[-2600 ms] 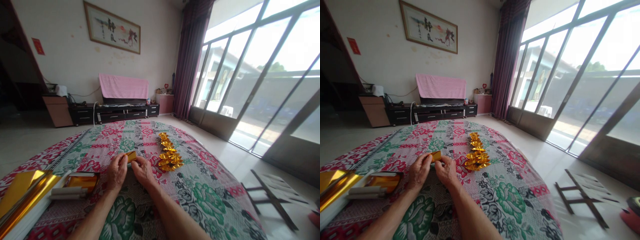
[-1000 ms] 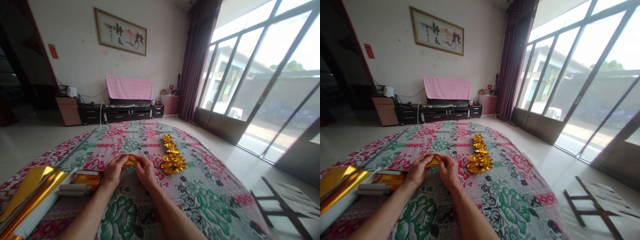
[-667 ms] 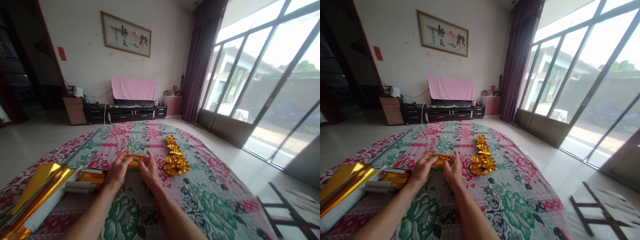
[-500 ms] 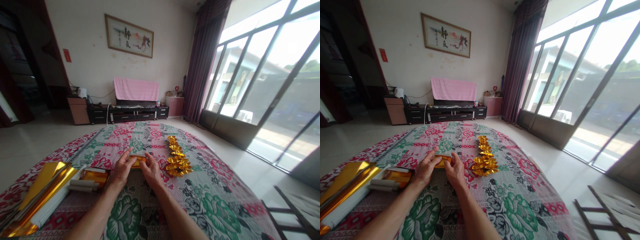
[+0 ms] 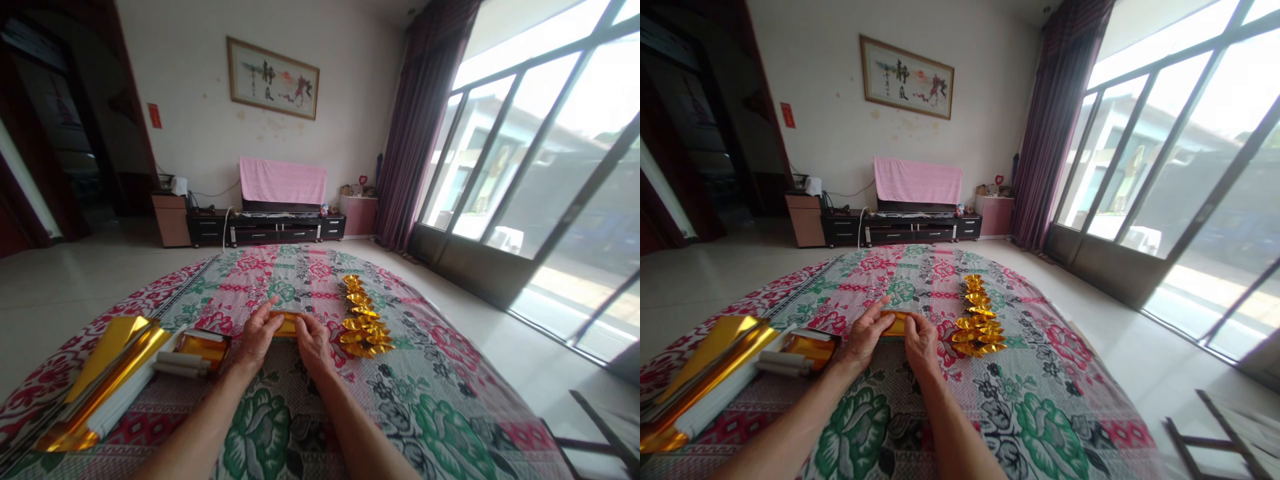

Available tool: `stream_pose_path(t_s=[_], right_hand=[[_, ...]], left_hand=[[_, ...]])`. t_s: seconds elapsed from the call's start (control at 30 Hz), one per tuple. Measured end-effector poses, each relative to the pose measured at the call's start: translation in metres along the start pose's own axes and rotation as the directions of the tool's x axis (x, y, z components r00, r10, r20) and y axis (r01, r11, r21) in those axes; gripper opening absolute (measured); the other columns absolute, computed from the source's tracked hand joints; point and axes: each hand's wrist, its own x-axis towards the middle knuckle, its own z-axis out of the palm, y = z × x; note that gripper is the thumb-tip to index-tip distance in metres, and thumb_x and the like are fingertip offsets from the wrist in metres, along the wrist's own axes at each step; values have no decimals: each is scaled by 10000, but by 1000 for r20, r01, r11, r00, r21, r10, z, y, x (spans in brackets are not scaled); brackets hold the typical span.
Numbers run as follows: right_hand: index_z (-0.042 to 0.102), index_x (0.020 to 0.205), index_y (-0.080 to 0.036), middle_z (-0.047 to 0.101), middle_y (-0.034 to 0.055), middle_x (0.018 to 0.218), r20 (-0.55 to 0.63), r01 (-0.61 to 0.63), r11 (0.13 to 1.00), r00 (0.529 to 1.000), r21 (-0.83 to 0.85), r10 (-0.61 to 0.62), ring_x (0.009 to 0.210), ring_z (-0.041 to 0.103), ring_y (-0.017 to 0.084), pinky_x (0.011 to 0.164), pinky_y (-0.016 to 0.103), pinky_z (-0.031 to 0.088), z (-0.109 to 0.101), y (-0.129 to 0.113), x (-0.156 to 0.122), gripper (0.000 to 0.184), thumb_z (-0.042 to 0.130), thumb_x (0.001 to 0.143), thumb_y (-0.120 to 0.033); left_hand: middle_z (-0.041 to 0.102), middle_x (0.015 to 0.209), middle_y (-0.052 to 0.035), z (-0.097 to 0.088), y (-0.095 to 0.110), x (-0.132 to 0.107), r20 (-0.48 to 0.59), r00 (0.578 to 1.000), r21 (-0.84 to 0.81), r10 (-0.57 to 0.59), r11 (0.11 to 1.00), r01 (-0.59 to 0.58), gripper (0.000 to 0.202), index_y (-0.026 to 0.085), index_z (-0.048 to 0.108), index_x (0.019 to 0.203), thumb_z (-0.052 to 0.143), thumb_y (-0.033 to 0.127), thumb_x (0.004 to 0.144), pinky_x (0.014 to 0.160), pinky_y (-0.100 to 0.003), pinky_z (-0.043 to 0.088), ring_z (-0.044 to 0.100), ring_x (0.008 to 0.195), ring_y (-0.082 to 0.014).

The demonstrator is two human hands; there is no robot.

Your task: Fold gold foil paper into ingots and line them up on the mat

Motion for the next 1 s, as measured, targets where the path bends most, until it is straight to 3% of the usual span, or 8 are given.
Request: stream_pose_path(t_s=[0.3,0.5,0.73,1.0], right_hand=[[663,837,-127,562,-10,617,5,-35,998,999,49,35,538,466,108,518,199,406,0,-3,0,338,459,780,-391],[651,792,-146,536,-27,577,-13,-7,999,1000,35,8,519,439,99,519,193,395,0,0,0,317,460,780,-399],[651,825,-138,595,5,657,-18,-15,999,1000,42,16,591,511,127,548,205,424,0,-3,0,308,468,779,-382],[654,853,-140,606,6,670,-14,-40,998,999,41,40,577,514,123,536,202,432,-1,-3,0,328,460,783,-395]], left_hand=[[625,738,5,-1,0,-1,-30,1000,63,4,998,-2,562,154,561,1130,679,329,610,644,-232,432,567,659,-129],[637,774,-8,-1,1,1,-67,997,-6,-34,999,34,445,138,618,943,717,340,560,684,-233,423,568,698,-131],[592,632,38,-2,-2,2,-72,996,-26,-52,998,50,329,152,607,745,730,349,513,613,-216,388,521,591,-101],[561,586,52,1,1,0,-87,994,-43,-64,997,61,298,152,601,718,730,319,508,560,-192,352,478,544,-76]])
